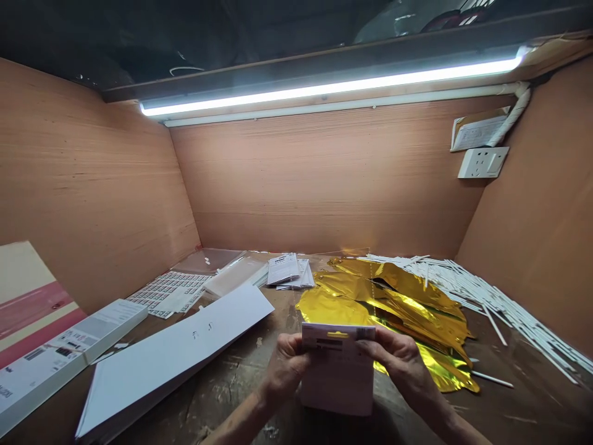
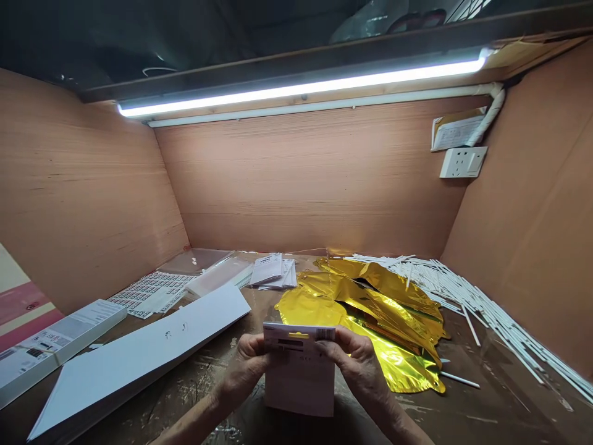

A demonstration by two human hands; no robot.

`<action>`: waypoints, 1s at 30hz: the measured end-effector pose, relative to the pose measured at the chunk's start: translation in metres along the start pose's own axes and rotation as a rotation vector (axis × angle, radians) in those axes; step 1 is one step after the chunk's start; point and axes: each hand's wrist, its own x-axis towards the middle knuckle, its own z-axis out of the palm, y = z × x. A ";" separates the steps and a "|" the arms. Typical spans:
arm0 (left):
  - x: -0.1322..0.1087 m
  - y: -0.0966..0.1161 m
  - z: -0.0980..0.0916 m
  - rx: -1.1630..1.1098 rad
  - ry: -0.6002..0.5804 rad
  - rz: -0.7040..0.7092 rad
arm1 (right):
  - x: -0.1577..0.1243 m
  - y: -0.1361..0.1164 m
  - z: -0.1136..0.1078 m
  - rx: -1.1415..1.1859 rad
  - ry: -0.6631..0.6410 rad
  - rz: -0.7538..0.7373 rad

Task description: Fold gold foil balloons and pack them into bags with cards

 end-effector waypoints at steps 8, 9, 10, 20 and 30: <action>0.011 0.013 0.000 -0.014 0.169 0.079 | 0.011 -0.006 0.001 -0.094 -0.012 -0.079; 0.013 0.016 0.001 -0.012 0.169 0.082 | 0.013 -0.006 0.002 -0.083 -0.012 -0.081; 0.015 0.018 0.001 -0.010 0.158 0.080 | 0.015 -0.006 0.002 -0.061 -0.008 -0.076; 0.018 0.018 -0.012 0.095 0.157 0.060 | 0.017 0.000 0.009 -0.034 0.139 -0.081; 0.026 0.018 -0.020 0.146 0.066 -0.003 | 0.018 0.005 0.007 0.100 0.013 0.004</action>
